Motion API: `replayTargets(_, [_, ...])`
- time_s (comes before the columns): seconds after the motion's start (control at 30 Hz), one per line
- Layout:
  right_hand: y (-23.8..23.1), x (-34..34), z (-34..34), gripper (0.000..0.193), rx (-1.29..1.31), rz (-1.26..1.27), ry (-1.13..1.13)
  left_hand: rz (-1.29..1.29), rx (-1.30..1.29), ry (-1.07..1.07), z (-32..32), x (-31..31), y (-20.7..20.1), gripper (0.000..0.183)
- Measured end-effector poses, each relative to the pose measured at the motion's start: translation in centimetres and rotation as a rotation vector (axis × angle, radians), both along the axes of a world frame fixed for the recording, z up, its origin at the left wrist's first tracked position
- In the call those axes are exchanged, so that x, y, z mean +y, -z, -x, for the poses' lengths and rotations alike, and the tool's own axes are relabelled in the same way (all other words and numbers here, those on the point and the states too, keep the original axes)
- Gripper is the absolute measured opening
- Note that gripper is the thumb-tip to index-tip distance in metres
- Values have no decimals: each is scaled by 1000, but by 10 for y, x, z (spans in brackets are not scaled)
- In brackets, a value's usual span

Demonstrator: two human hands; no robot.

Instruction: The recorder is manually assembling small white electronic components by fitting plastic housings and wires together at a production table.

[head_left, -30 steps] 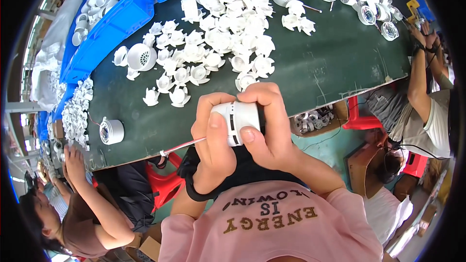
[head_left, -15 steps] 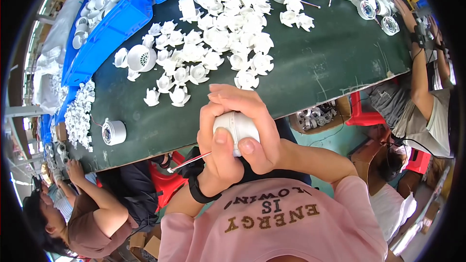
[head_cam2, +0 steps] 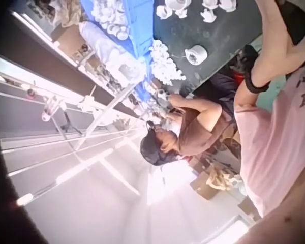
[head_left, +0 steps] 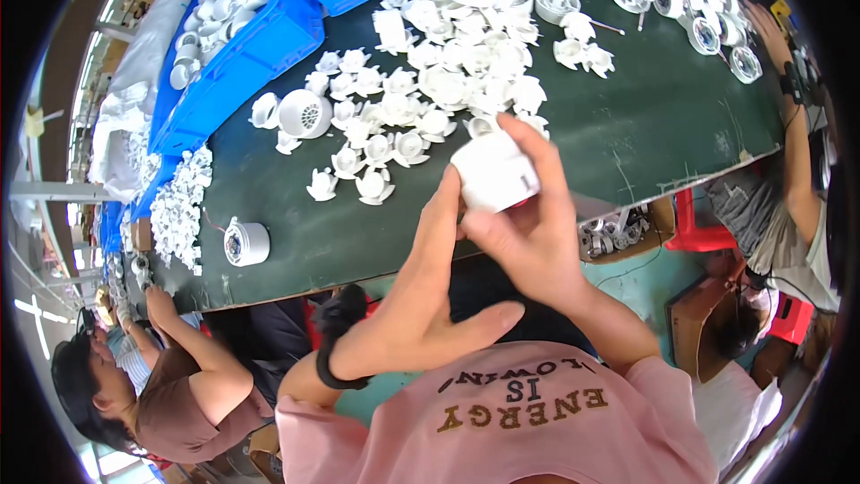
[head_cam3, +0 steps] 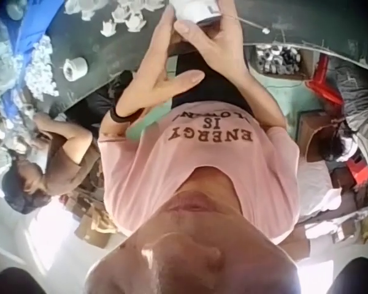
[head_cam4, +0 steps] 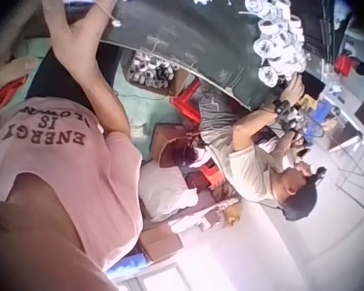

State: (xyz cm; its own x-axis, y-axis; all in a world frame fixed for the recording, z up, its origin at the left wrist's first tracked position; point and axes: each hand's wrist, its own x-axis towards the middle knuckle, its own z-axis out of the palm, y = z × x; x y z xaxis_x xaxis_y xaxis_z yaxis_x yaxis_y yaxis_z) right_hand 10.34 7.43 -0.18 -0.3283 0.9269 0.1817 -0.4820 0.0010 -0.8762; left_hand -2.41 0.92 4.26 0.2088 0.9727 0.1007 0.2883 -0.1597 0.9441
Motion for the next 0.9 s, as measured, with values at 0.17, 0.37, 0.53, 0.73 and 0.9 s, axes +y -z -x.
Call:
replayTargets(0.17, [-10, 31, -19, 52, 137, 398, -192, -129, 342, -620, 99, 62, -4, 50])
replayTargets(0.37, [-11, 33, -36, 49, 87, 463, -304, 93, 858, -751, 184, 125, 19, 71])
replayTargets(0.53, [-37, 27, -55, 37, -489, 195, -23, 376, 721, -529, 183, 140, 14, 67])
replayTargets(0.73, [-21, 38, -78, 41, -1233, -410, 242, 234, 360, -599, 184, 121, -4, 49])
replayTargets(0.9, [-38, 26, -66, 52, -657, -276, -82, 227, -383, -470, 82, 65, -3, 50])
